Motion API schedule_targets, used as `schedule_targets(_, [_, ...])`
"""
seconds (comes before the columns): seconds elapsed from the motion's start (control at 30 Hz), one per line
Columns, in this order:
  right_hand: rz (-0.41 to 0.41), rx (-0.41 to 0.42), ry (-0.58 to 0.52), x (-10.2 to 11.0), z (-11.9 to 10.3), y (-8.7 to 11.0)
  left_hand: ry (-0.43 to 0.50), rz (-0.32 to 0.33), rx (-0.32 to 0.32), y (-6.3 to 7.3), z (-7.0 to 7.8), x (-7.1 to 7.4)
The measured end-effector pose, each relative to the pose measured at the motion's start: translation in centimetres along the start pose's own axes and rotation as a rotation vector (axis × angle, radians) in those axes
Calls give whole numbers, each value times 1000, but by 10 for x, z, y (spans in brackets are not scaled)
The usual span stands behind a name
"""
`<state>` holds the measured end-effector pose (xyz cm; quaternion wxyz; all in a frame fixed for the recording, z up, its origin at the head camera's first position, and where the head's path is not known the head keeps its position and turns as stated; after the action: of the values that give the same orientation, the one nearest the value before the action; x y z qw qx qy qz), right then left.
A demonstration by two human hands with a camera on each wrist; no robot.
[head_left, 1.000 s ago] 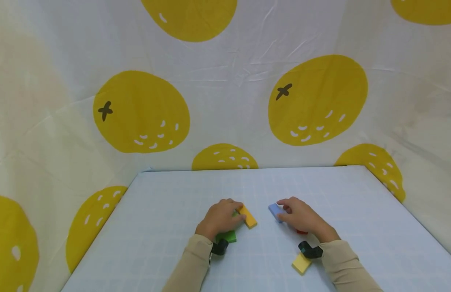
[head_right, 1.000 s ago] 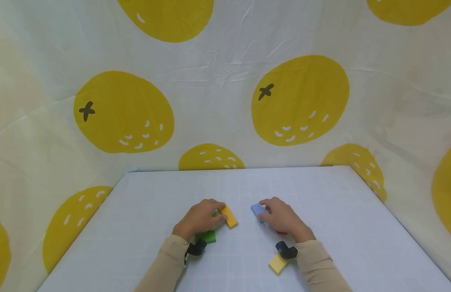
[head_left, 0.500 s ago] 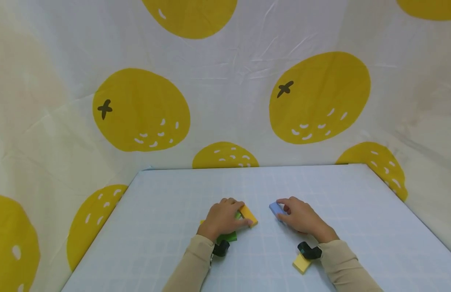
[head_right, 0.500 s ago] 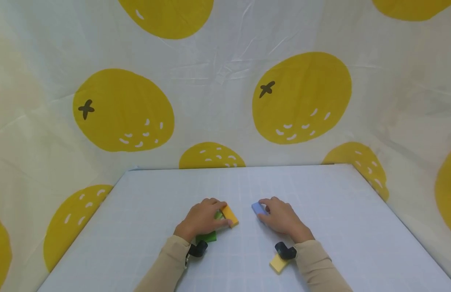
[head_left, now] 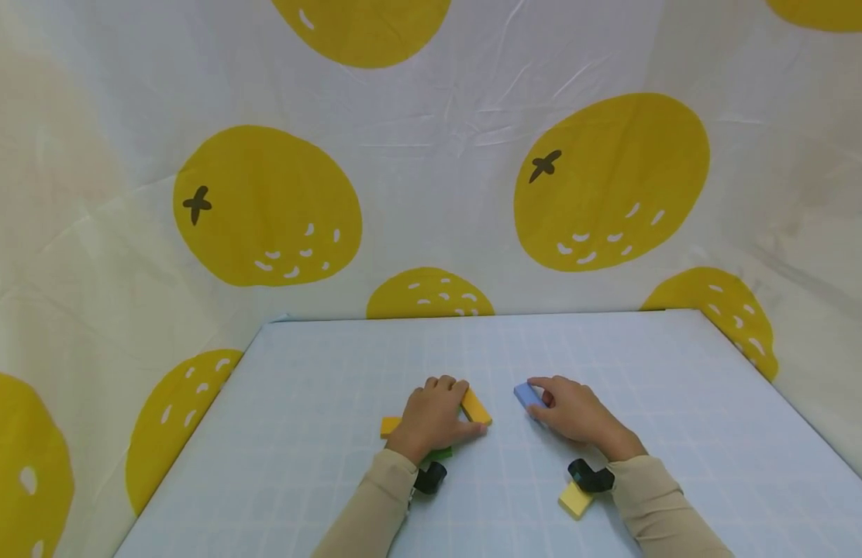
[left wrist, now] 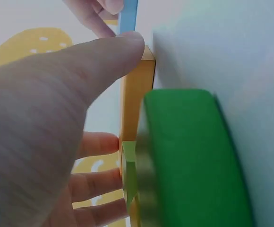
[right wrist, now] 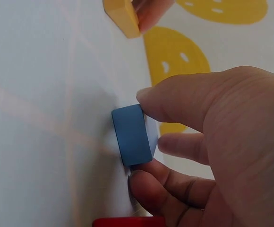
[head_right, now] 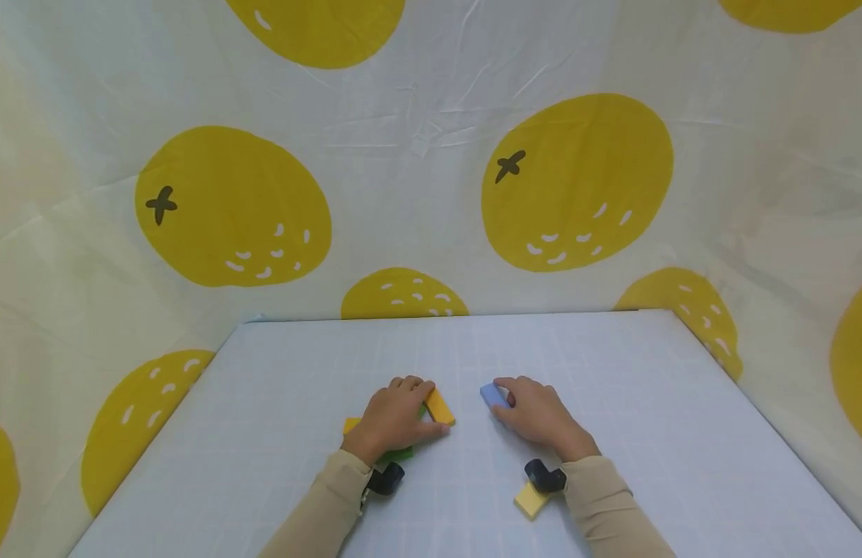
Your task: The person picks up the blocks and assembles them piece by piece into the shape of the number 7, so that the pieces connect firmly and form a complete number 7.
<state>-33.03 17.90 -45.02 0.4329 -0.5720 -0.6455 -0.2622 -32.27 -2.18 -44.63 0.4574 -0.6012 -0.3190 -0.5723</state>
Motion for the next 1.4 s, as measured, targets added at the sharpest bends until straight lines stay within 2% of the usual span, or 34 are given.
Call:
schedule_targets(0.3, [-28, -9, -17, -4, 4, -1, 30, -1, 9, -2, -5, -1])
schedule_targets(0.73, [-13, 2, -22, -4, 4, -1, 105, 55, -21, -2, -6, 3])
schedule_targets(0.83, [-15, -5, -23, -5, 6, -1, 158, 50, -11, 1, -7, 3])
schedule_targets(1.1, [-1, -2, -33, -7, 8, 1, 383, 14, 24, 7, -10, 3])
schedule_targets(1.4, [11, -12, -37, -7, 8, 1, 521, 72, -17, 8, -12, 9])
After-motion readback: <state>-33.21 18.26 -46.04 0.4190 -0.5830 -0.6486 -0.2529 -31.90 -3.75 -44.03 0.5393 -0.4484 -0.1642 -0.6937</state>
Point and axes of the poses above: each hand's wrist, its own y-axis away from the middle knuckle, its own x-axis out of the back of the hand, z = x × y, the point moved 9 cm from there along -y, towards the middle knuckle, and after that the axes turned 8 degrees about z, right-handed, at the moved point
